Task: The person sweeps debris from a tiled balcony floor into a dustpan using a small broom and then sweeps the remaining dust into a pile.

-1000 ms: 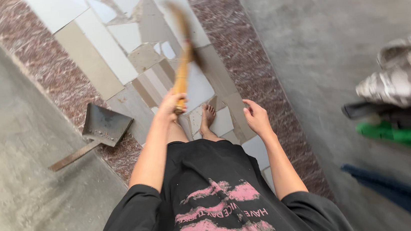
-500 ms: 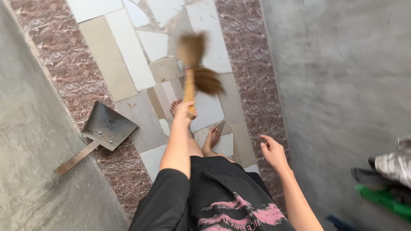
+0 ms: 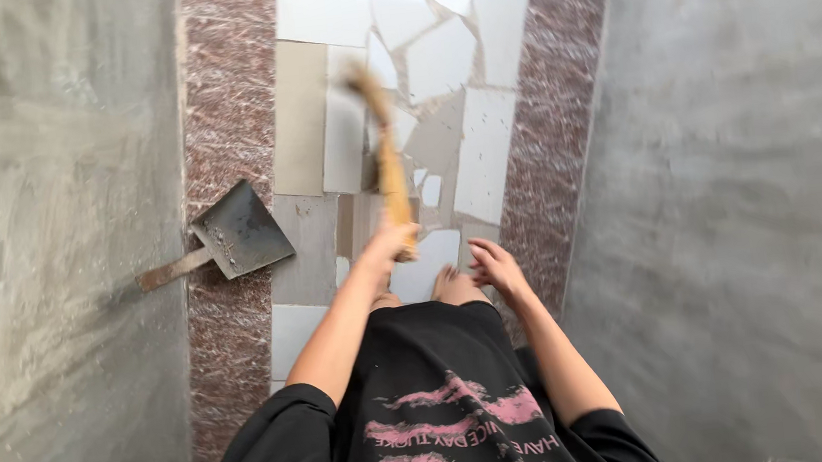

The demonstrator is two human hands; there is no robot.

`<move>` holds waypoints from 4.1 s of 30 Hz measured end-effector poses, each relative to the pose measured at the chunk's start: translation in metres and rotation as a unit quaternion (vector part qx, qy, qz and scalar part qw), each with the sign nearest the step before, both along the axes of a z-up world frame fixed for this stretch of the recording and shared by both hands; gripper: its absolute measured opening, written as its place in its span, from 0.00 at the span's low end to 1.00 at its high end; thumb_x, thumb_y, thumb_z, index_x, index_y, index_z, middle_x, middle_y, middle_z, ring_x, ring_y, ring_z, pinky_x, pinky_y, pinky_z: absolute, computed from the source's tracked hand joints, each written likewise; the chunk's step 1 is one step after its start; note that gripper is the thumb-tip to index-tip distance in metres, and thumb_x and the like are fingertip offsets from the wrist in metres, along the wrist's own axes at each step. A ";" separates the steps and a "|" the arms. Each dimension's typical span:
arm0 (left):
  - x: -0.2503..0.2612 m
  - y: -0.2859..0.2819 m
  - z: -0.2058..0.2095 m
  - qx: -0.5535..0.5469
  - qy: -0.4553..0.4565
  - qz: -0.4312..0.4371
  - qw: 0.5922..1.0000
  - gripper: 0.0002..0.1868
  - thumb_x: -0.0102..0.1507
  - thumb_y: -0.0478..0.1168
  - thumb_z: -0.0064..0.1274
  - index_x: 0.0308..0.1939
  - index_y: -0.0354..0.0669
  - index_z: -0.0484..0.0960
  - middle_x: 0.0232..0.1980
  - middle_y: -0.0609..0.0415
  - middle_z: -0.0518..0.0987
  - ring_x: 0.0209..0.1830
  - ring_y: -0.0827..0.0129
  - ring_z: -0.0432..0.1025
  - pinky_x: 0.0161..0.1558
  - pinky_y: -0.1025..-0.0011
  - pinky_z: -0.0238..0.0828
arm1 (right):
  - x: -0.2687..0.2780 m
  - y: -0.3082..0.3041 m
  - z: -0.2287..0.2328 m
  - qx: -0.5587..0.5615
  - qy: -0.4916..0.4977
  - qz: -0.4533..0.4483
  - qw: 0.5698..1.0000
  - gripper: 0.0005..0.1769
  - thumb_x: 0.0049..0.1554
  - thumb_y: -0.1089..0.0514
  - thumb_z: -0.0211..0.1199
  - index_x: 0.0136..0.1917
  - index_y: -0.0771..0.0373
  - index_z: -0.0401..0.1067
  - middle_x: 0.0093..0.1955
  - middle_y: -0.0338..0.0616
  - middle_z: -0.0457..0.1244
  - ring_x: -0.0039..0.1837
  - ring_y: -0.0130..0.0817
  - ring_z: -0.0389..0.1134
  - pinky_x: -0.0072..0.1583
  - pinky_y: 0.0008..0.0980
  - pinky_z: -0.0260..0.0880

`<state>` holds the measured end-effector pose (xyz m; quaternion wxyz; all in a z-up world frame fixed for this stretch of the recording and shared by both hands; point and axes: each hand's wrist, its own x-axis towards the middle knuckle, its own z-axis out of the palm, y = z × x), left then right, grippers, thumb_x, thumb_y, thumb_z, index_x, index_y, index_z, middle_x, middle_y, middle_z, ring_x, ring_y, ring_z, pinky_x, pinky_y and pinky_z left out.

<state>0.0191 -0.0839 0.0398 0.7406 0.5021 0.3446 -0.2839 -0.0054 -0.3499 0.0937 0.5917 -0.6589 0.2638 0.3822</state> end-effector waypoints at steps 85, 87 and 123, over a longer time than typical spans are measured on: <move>-0.049 0.218 0.002 0.423 0.121 0.085 0.894 0.15 0.65 0.41 0.46 0.54 0.43 0.79 0.56 0.41 0.80 0.57 0.46 0.74 0.56 0.52 0.71 | 0.229 0.338 -0.092 -0.314 -0.109 0.575 0.748 0.52 0.51 0.62 0.66 0.82 0.50 0.41 0.43 0.59 0.68 0.34 0.47 0.72 0.35 0.40 0.74; -0.068 0.213 0.002 0.432 0.121 0.103 0.888 0.16 0.64 0.41 0.47 0.54 0.43 0.79 0.56 0.41 0.81 0.56 0.45 0.74 0.55 0.52 0.71 | 0.200 0.327 -0.094 -0.241 0.001 0.504 0.829 0.45 0.50 0.64 0.69 0.75 0.56 0.51 0.42 0.55 0.64 0.32 0.44 0.69 0.32 0.42 0.74; -0.242 0.366 -0.066 0.511 0.097 0.038 0.853 0.32 0.63 0.52 0.60 0.65 0.40 0.72 0.62 0.34 0.76 0.63 0.40 0.70 0.61 0.51 0.67 | -0.076 0.283 -0.067 0.135 0.223 0.152 0.954 0.45 0.54 0.65 0.59 0.80 0.44 0.47 0.40 0.47 0.63 0.35 0.36 0.63 0.32 0.34 0.62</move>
